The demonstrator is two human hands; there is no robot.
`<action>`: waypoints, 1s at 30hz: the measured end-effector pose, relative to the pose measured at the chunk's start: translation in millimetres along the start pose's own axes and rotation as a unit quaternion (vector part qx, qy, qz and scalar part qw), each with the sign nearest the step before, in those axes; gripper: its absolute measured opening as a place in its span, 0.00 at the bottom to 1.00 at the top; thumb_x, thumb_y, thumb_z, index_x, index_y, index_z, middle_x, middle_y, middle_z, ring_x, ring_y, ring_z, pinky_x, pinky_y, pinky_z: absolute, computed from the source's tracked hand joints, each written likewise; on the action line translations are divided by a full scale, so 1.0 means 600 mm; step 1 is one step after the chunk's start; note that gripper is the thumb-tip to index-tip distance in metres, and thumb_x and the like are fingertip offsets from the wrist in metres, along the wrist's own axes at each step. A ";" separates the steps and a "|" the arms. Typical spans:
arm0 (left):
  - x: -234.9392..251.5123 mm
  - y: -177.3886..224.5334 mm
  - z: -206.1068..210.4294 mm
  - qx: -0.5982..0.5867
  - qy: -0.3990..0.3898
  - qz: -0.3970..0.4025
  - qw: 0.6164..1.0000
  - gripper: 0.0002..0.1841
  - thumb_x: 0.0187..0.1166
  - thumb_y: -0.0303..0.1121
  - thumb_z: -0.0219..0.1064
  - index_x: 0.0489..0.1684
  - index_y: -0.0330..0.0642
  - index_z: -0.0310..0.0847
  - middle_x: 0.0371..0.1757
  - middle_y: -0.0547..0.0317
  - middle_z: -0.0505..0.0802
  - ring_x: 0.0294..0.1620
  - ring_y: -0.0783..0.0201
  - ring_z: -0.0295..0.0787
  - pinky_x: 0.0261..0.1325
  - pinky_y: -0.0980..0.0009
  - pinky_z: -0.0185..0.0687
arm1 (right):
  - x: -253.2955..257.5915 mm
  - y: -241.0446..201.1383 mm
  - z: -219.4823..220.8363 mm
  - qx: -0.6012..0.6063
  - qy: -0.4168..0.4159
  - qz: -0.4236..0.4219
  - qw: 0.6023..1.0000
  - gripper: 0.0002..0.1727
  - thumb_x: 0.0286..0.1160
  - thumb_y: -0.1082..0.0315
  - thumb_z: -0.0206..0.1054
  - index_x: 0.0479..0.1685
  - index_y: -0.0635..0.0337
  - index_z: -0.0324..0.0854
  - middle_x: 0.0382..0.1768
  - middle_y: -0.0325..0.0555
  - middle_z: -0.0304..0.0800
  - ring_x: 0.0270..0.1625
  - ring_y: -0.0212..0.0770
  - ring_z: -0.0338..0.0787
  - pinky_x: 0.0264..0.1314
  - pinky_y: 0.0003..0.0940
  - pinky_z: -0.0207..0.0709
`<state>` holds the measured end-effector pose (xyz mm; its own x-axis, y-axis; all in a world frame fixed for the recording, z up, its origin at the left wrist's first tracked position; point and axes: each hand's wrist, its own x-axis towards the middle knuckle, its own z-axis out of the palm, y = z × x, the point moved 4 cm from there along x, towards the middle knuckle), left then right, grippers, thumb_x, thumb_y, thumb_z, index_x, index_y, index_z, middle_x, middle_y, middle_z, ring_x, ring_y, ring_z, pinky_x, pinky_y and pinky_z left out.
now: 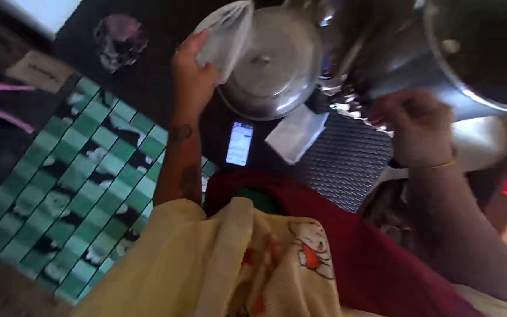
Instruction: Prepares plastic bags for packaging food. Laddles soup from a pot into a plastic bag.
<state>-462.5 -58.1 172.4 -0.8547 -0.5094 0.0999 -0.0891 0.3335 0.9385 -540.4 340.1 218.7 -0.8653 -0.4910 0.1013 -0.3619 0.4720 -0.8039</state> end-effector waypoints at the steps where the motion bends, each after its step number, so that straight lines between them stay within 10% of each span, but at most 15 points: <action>1: -0.005 -0.005 -0.005 0.007 0.002 -0.002 1.000 0.33 0.69 0.17 0.63 0.82 0.35 0.72 0.81 0.41 0.78 0.50 0.58 0.93 0.44 0.63 0.93 | -0.008 0.018 0.064 -0.012 -0.087 0.016 0.996 0.17 0.87 0.66 0.58 0.60 0.73 0.80 0.46 0.48 0.91 0.43 0.31 0.91 0.52 0.31 0.89; 9: -0.081 -0.087 -0.109 0.086 0.047 -0.097 0.990 0.33 0.69 0.20 0.64 0.82 0.38 0.72 0.80 0.47 0.79 0.50 0.62 0.93 0.44 0.64 0.93 | -0.077 0.114 0.402 -0.144 -0.429 -0.074 0.889 0.18 0.80 0.73 0.64 0.67 0.58 0.86 0.62 0.63 0.87 0.63 0.64 0.89 0.65 0.64 0.83; 30: -0.051 -0.114 -0.189 0.072 0.107 -0.055 0.990 0.36 0.68 0.20 0.63 0.85 0.35 0.66 0.83 0.42 0.74 0.47 0.63 0.93 0.41 0.65 0.92 | -0.075 0.127 0.455 -0.196 -0.363 -0.015 0.911 0.21 0.83 0.71 0.63 0.74 0.58 0.82 0.71 0.65 0.80 0.71 0.64 0.84 0.68 0.60 0.82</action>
<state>-372.3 -155.0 142.3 -0.7092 -0.7002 0.0818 -0.2613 0.3690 0.8920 -434.5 198.1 -6.8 -0.4464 -0.7955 -0.4098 -0.6001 0.6059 -0.5223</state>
